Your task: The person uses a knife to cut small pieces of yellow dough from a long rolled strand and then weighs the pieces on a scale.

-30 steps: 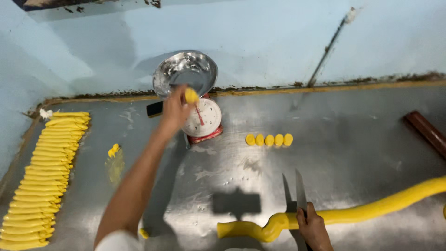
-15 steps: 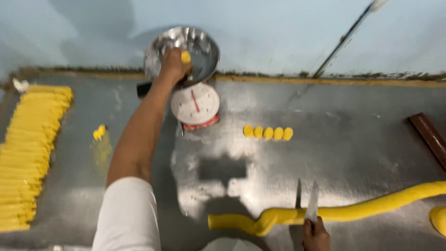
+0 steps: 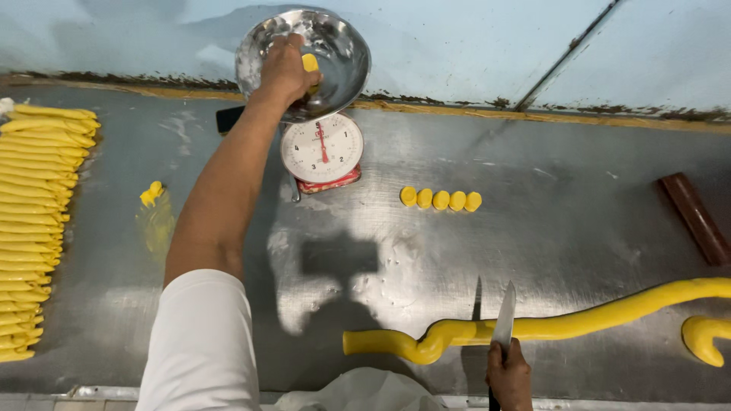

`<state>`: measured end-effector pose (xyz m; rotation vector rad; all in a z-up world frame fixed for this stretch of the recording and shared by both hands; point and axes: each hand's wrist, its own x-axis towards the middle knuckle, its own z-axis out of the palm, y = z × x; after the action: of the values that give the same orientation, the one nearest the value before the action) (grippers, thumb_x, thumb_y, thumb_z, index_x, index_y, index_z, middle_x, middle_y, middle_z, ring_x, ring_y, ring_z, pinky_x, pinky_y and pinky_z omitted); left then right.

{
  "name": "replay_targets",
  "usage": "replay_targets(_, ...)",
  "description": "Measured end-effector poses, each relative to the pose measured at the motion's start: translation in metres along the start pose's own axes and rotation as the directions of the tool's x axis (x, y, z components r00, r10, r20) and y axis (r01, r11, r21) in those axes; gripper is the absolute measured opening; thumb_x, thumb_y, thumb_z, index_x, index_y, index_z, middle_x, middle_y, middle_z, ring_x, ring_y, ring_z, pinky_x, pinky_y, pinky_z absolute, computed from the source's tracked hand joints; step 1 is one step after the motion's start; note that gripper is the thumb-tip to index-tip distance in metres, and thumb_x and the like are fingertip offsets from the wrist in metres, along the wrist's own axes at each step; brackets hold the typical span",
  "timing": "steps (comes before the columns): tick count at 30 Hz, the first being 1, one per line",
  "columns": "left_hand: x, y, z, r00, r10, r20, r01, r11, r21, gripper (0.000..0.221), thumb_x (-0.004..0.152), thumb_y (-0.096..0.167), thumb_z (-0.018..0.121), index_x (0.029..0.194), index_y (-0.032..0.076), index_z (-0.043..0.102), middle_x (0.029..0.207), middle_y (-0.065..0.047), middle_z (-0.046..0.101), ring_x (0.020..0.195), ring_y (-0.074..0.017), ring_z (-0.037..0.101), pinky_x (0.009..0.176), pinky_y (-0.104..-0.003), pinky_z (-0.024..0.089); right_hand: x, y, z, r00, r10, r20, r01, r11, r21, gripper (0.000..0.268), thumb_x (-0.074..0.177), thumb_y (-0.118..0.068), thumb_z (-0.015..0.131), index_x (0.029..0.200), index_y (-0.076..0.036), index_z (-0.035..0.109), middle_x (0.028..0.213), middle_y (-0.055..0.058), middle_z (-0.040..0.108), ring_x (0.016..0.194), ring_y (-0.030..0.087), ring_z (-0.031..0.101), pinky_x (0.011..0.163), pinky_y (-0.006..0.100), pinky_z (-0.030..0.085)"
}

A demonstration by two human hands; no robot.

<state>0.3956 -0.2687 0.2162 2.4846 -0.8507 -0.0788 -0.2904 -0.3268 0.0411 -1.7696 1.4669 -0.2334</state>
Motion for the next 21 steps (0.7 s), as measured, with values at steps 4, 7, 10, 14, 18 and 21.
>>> replay_targets(4, 0.003, 0.004, -0.005, 0.998, -0.03, 0.05, 0.029, 0.999, 0.013, 0.082, 0.08, 0.033, 0.089, 0.146, 0.008, 0.046, 0.147, -0.022, 0.047, 0.138, -0.0393, 0.046, 0.115, -0.047, 0.04, -0.002, 0.0, 0.002, 0.999, 0.053, 0.011, -0.053, 0.998, -0.03, 0.019, 0.097, -0.018, 0.059, 0.098, 0.0, 0.058, 0.055, 0.016, 0.064, 0.042, 0.024, 0.065, 0.045, 0.041, 0.053)
replay_targets(7, 0.002, 0.01, -0.008, 0.996, -0.038, 0.084, 0.036, 0.999, 0.018, 0.086, 0.079, 0.036, 0.089, 0.148, 0.009, 0.046, 0.15, -0.023, 0.044, 0.141, -0.0394, 0.043, 0.117, -0.048, 0.038, -0.002, 0.0, 0.003, 0.999, 0.05, 0.021, -0.049, 0.998, -0.047, 0.019, 0.097, -0.019, 0.059, 0.099, 0.0, 0.058, 0.056, 0.016, 0.064, 0.043, 0.024, 0.066, 0.046, 0.041, 0.053)
replay_targets(10, 0.003, 0.014, -0.01, 0.993, -0.039, 0.116, 0.034, 0.999, 0.041, 0.09, 0.077, 0.039, 0.09, 0.149, 0.01, 0.044, 0.154, -0.025, 0.039, 0.144, -0.0403, 0.039, 0.118, -0.049, 0.035, -0.001, 0.001, 0.006, 0.997, 0.062, 0.035, -0.06, 0.997, -0.05, 0.02, 0.098, -0.02, 0.059, 0.099, 0.0, 0.058, 0.057, 0.017, 0.064, 0.044, 0.025, 0.066, 0.046, 0.042, 0.053)
replay_targets(14, 0.011, 0.009, -0.003, 0.994, 0.004, 0.113, -0.015, 0.995, 0.096, 0.101, 0.073, 0.045, 0.093, 0.151, 0.01, 0.038, 0.154, -0.031, 0.028, 0.142, -0.0463, 0.029, 0.114, -0.052, 0.028, -0.001, 0.005, 0.007, 0.998, 0.052, 0.028, -0.05, 0.997, -0.052, 0.02, 0.097, -0.019, 0.059, 0.099, 0.0, 0.058, 0.057, 0.016, 0.065, 0.044, 0.024, 0.066, 0.046, 0.042, 0.054)
replay_targets(18, 0.028, -0.01, 0.012, 0.984, 0.045, 0.174, -0.074, 0.983, 0.165, 0.109, 0.07, 0.047, 0.094, 0.155, 0.007, 0.038, 0.153, -0.03, 0.038, 0.142, -0.0441, 0.038, 0.116, -0.05, 0.035, 0.001, 0.016, 0.004, 0.999, 0.021, 0.024, -0.019, 0.999, -0.05, 0.019, 0.097, -0.019, 0.059, 0.102, -0.001, 0.059, 0.061, 0.018, 0.066, 0.047, 0.027, 0.066, 0.048, 0.042, 0.054)
replay_targets(21, 0.038, -0.025, 0.033, 0.965, 0.091, 0.247, -0.139, 0.973, 0.182, 0.108, 0.069, 0.045, 0.093, 0.155, 0.006, 0.04, 0.15, -0.029, 0.043, 0.139, -0.0429, 0.044, 0.116, -0.049, 0.039, -0.01, 0.026, 0.002, 0.965, -0.256, -0.056, 0.25, 0.963, -0.095, 0.017, 0.096, -0.016, 0.059, 0.103, -0.001, 0.06, 0.073, 0.018, 0.068, 0.06, 0.028, 0.068, 0.055, 0.04, 0.054)
